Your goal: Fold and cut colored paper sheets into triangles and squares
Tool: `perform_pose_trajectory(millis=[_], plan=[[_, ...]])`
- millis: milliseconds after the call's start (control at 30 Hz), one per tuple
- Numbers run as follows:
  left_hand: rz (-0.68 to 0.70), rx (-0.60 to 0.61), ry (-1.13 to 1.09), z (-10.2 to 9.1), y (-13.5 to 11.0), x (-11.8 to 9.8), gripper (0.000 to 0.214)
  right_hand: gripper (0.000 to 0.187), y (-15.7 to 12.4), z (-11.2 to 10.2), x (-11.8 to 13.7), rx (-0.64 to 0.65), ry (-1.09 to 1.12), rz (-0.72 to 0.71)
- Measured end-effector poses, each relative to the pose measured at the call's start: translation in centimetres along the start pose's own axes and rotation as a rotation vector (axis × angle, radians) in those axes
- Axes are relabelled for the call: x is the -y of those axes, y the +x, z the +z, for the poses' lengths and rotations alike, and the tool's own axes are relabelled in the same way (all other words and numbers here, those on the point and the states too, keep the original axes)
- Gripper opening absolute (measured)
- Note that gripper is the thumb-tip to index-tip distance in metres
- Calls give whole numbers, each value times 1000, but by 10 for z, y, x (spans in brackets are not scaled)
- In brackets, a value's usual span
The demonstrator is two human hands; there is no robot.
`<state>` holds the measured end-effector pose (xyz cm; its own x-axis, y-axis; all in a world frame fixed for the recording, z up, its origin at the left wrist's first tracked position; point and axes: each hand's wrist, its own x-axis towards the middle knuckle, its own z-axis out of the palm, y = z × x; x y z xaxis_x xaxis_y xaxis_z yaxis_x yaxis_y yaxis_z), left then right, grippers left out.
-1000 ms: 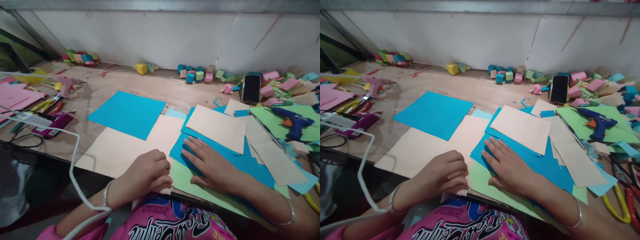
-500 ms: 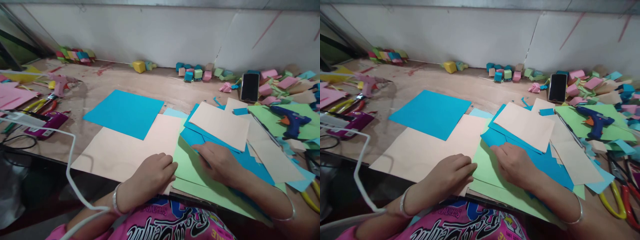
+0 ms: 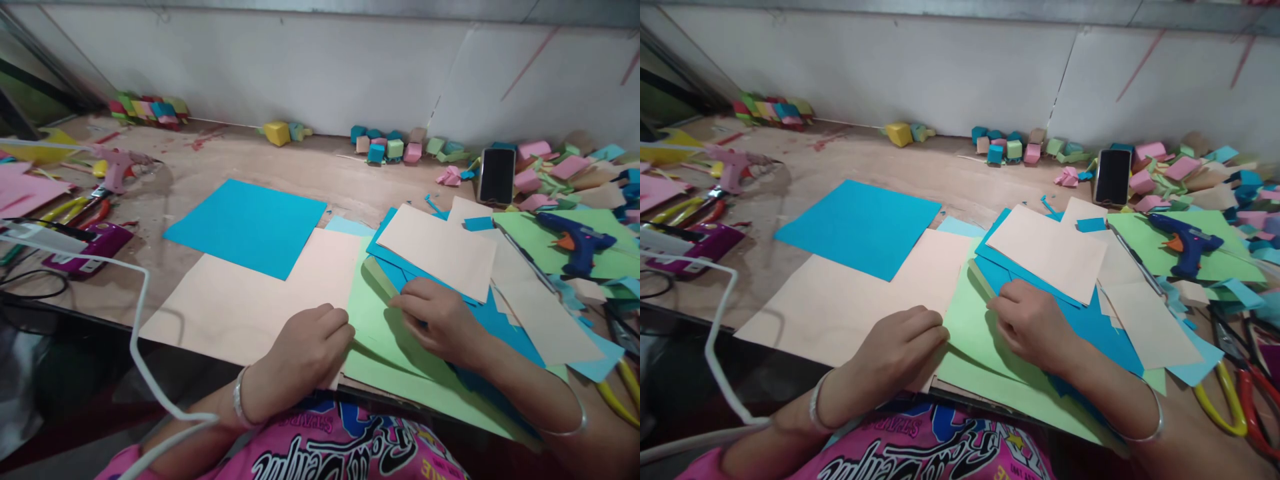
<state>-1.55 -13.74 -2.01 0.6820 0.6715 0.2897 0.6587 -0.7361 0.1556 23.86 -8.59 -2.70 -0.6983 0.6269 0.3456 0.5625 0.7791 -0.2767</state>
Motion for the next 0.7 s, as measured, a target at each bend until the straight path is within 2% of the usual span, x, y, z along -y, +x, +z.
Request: perform_pose_trajectory(millis=[100,167,333,567,700], plan=[[-62,-112,-78,-3,0,1,27,25,-1,2,-1,7,73,31],[-120,-167,-195,-4,-1,2,22,26,-2,5,-2,44,103,34],[-235,-194,-427,-3,0,1,11,28,-1,11,0,191,144,47],[-249,-283,-475,-10,7,-9,14,25,6,-1,-1,319,161,20],[-240,-287,-487,-24,9,-9,11,27,3,-4,-4,305,84,-7]])
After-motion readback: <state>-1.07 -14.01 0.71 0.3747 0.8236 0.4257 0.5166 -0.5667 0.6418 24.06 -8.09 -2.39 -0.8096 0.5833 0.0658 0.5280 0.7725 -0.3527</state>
